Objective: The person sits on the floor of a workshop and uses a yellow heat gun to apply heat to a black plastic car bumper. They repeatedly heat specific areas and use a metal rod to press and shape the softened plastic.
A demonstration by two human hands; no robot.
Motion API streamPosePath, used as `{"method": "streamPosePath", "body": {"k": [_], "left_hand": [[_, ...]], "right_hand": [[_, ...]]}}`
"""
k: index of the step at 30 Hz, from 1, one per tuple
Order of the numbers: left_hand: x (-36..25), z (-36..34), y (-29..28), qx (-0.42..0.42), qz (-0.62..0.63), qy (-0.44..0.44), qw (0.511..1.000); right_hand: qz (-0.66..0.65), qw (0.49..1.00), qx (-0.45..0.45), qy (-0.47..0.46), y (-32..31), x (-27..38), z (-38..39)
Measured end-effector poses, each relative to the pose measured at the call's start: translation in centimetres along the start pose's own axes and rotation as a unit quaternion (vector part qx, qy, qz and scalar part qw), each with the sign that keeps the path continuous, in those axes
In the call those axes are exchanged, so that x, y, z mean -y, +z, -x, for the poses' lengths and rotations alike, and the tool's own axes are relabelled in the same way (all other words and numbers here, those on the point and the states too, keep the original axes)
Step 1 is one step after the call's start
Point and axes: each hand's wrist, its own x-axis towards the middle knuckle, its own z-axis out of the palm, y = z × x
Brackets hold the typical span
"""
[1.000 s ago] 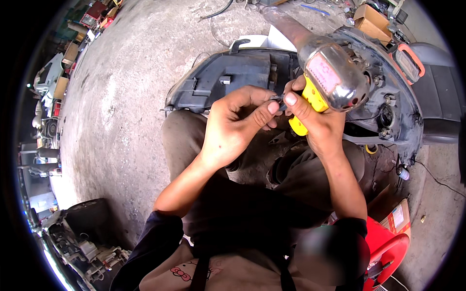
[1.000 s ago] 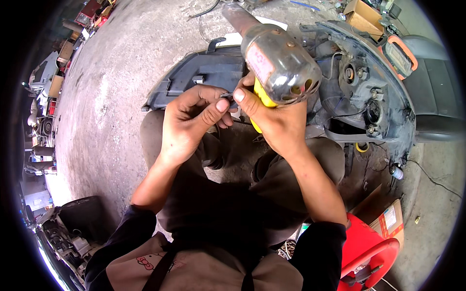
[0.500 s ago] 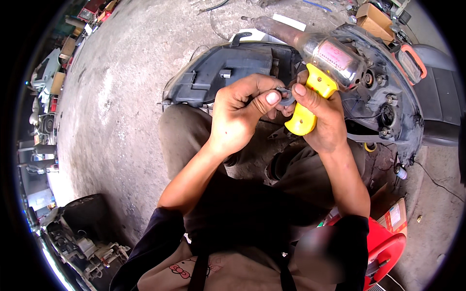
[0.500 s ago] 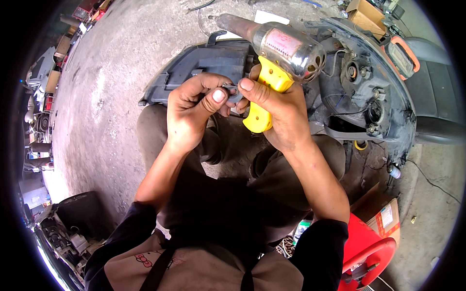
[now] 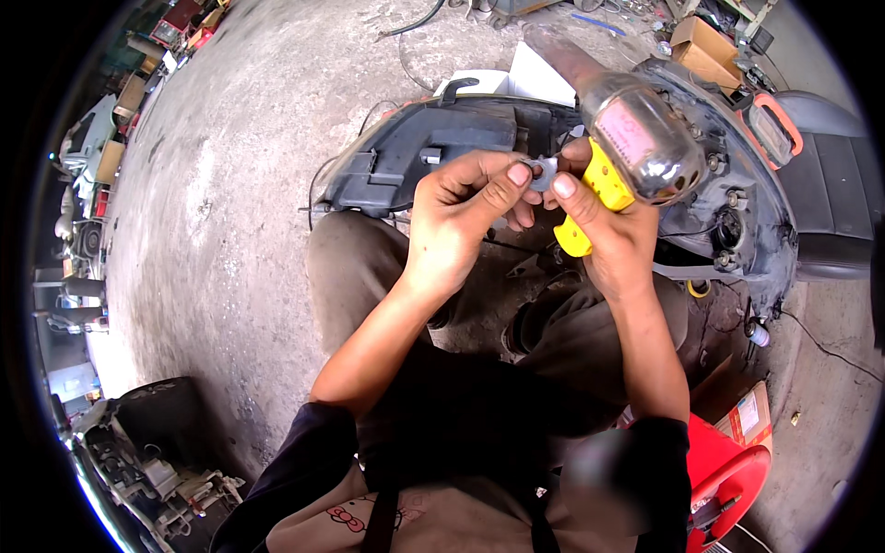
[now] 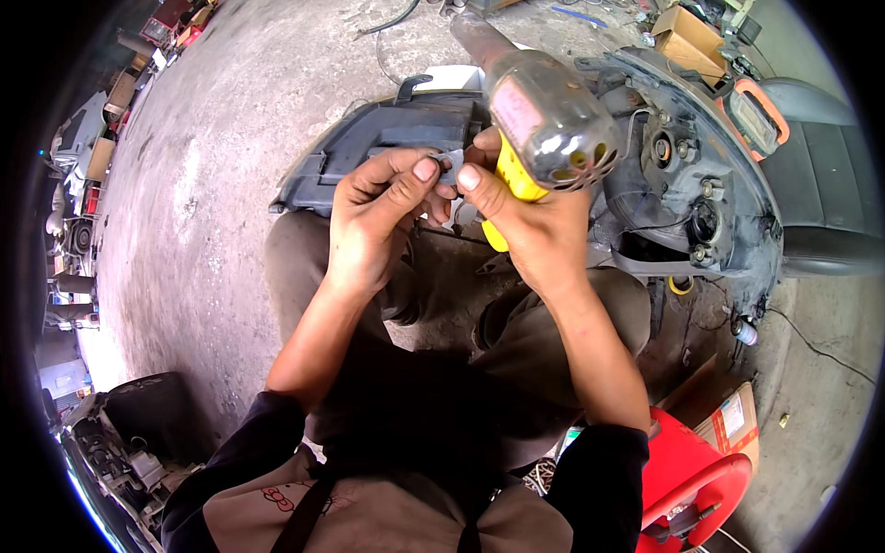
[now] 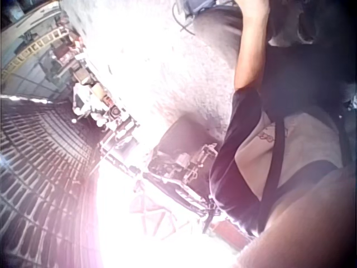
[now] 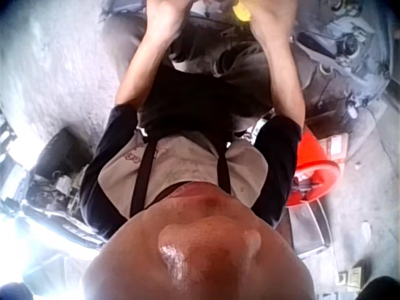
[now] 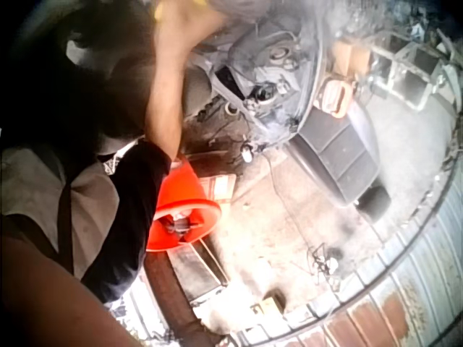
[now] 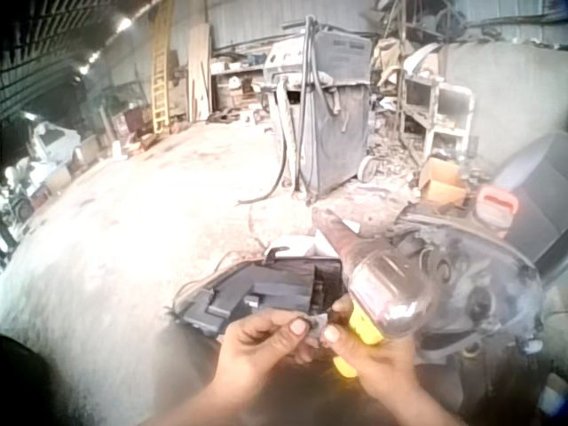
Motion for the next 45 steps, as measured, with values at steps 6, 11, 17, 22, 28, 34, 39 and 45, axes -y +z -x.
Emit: {"method": "streamPosePath", "body": {"k": [6,11,17,22,28,34,39,45], "left_hand": [[0.0,0.4,0.0,0.008,-0.065,0.021,0.998],[-0.5,0.3,0.3,0.005,-0.108,0.017,0.994],[-0.3,0.2,0.5,-0.014,-0.099,0.069,0.993],[1.0,-0.4,-0.4,0.000,-0.136,0.186,0.973],[-0.2,-0.7,-1.0,0.041,-0.254,0.264,0.930],[0.2,0.4,0.1,0.010,-0.077,0.173,0.982],[0.4,0.8,-0.2,0.003,-0.034,0.075,0.997],[0.1,0.7,-0.5,0.023,-0.059,0.015,0.998]], "right_hand": [[0.032,0.999,0.007,-0.033,-0.4,-0.1,0.0],[0.074,0.995,0.017,-0.071,-0.7,0.1,-0.1],[0.023,0.998,0.027,-0.049,-0.6,0.4,-0.3],[-0.016,1.000,0.013,0.004,-0.6,0.3,-0.1],[-0.101,0.991,0.042,0.072,-0.6,0.6,0.3],[0.008,0.999,0.035,0.032,-0.8,0.0,0.6],[0.041,0.999,0.026,-0.005,-1.1,0.1,0.4],[0.080,0.996,0.017,-0.018,-0.5,0.2,0.3]]}}
